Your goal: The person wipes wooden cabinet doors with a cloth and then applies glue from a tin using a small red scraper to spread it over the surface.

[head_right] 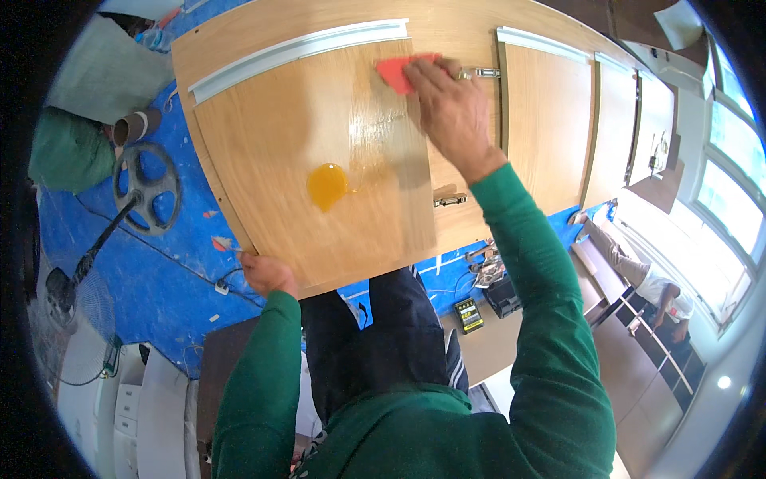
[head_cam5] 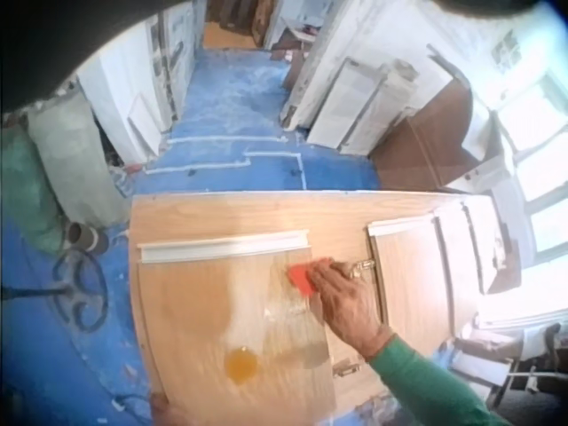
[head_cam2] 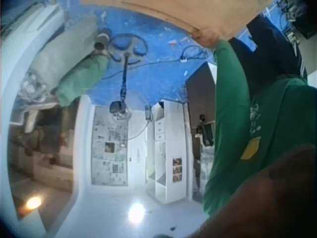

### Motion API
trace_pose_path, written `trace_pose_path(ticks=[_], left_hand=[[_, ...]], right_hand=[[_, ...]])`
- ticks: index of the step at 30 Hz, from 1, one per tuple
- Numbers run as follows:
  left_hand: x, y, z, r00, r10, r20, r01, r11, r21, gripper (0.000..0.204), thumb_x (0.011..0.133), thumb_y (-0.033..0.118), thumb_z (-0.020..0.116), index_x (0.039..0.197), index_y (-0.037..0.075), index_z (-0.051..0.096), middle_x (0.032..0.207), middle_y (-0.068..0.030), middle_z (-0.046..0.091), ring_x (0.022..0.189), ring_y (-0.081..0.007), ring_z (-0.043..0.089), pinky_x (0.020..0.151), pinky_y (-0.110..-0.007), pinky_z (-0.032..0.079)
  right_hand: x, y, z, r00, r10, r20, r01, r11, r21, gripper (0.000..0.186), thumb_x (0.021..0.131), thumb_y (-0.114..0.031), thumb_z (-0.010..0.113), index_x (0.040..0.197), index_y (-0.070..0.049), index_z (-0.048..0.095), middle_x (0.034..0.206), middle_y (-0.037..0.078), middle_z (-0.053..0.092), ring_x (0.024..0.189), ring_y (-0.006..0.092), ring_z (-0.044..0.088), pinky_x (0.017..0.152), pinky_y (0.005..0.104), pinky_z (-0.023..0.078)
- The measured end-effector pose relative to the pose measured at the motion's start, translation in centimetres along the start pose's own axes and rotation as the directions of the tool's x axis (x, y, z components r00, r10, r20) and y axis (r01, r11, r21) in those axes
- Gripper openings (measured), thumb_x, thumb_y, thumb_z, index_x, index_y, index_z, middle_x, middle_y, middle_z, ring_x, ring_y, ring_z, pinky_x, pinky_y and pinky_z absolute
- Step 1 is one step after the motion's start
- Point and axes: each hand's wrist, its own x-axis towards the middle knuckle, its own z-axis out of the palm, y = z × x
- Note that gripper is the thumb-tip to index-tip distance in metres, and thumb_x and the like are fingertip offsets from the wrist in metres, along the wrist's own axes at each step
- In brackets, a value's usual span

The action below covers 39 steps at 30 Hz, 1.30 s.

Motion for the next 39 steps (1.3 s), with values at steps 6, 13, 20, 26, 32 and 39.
trace_pose_path(ticks=[6,13,20,26,32,39], left_hand=[[-0.3,0.5,-0.6,0.998,-0.056,0.022,0.055,0.997,0.059,0.074,0.117,0.051,0.027,0.151,-0.004,0.062,0.152,-0.0293,0.064,0.14,-0.0494,0.059,0.121,-0.051,0.045],[0.5,-0.3,-0.1,0.999,-0.037,-0.006,0.037,0.999,0.039,0.073,0.117,0.051,0.028,0.151,-0.002,0.063,0.152,-0.0291,0.064,0.141,-0.0496,0.058,0.121,-0.051,0.045],[-0.3,0.3,-0.5,0.999,-0.026,-0.032,0.028,0.998,0.053,0.073,0.116,0.053,0.027,0.152,0.0,0.063,0.151,-0.0287,0.064,0.14,-0.0495,0.06,0.119,-0.052,0.046],[0.5,-0.5,-0.1,0.999,-0.036,-0.003,0.036,0.999,0.026,0.075,0.117,0.055,0.026,0.152,-0.001,0.063,0.151,-0.0288,0.064,0.14,-0.0493,0.059,0.119,-0.051,0.046],[0.6,-0.7,0.0,1.0,-0.024,0.002,0.024,1.0,0.003,0.075,0.118,0.053,0.027,0.151,-0.005,0.062,0.153,-0.0303,0.062,0.14,-0.0495,0.058,0.119,-0.05,0.046],[0.8,-1.2,-0.1,1.0,-0.009,0.02,0.009,1.0,-0.017,0.074,0.117,0.051,0.029,0.149,-0.007,0.062,0.152,-0.0315,0.062,0.139,-0.0498,0.058,0.119,-0.049,0.046]], right_hand=[[0.1,-0.2,-1.5,1.0,0.002,-0.01,-0.001,1.0,0.024,0.032,0.09,-0.004,0.074,0.122,-0.01,0.079,0.124,0.003,0.078,0.117,0.0285,0.071,0.096,0.0416,0.056],[1.9,0.6,1.2,0.996,-0.017,-0.085,0.018,1.0,0.01,0.032,0.091,-0.007,0.076,0.122,-0.011,0.079,0.125,0.001,0.078,0.116,0.0276,0.071,0.096,0.0417,0.057],[1.1,1.0,1.3,0.997,-0.016,-0.075,0.014,0.999,-0.029,0.035,0.09,-0.011,0.078,0.125,-0.012,0.078,0.13,0.0,0.076,0.118,0.0272,0.07,0.097,0.0417,0.057],[-0.5,1.0,0.8,0.999,0.049,-0.009,-0.049,0.997,-0.055,0.035,0.091,-0.007,0.075,0.125,-0.012,0.079,0.128,0.001,0.077,0.119,0.028,0.07,0.098,0.0424,0.056],[0.3,1.0,0.3,0.999,-0.018,-0.041,0.016,0.999,-0.049,0.036,0.089,-0.005,0.075,0.124,-0.011,0.078,0.127,0.003,0.078,0.117,0.0304,0.071,0.097,0.0436,0.056],[-3.1,-2.0,-1.7,0.996,-0.02,0.092,0.019,1.0,0.017,0.036,0.089,-0.008,0.074,0.124,-0.007,0.077,0.129,0.006,0.077,0.117,0.0302,0.071,0.096,0.0434,0.056]])
